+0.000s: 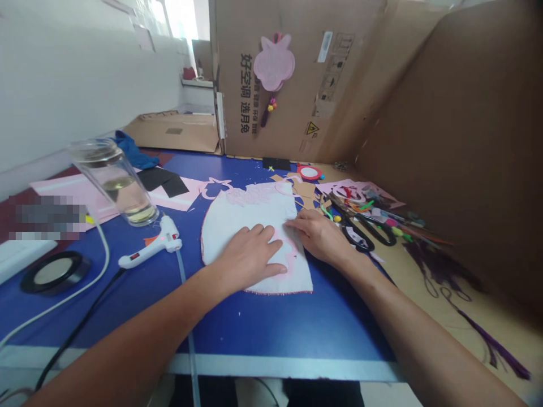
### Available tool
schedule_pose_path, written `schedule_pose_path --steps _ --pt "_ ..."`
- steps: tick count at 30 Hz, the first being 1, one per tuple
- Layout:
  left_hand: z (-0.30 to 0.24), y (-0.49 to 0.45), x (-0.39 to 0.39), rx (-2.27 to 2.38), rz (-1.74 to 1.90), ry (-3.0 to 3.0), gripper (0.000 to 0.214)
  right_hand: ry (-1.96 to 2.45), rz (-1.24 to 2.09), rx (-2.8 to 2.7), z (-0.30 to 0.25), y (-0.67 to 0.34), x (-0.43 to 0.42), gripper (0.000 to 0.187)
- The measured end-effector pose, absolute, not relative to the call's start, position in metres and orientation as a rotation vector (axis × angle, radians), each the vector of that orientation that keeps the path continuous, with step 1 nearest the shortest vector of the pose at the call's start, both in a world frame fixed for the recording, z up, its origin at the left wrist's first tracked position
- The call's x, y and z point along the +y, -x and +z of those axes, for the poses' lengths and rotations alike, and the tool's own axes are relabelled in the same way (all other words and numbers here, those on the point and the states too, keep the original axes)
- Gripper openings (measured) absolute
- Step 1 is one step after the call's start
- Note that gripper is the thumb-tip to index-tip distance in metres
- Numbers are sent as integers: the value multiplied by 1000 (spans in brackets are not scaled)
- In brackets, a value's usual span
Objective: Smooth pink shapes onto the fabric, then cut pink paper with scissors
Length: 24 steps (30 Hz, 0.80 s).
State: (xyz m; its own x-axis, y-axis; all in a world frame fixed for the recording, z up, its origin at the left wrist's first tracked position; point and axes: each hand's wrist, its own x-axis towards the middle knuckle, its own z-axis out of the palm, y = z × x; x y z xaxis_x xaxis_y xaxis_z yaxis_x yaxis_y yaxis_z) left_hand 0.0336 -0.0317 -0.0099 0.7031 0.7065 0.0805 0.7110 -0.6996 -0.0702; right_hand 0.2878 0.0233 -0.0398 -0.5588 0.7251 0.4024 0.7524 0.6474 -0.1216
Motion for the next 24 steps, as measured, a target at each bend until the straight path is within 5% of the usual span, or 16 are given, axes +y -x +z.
schedule_pose_path --steps 24 --pt "-14 -33 -30 -1151 -90 2799 51 1154 -100 -2460 -39 -287 23 39"
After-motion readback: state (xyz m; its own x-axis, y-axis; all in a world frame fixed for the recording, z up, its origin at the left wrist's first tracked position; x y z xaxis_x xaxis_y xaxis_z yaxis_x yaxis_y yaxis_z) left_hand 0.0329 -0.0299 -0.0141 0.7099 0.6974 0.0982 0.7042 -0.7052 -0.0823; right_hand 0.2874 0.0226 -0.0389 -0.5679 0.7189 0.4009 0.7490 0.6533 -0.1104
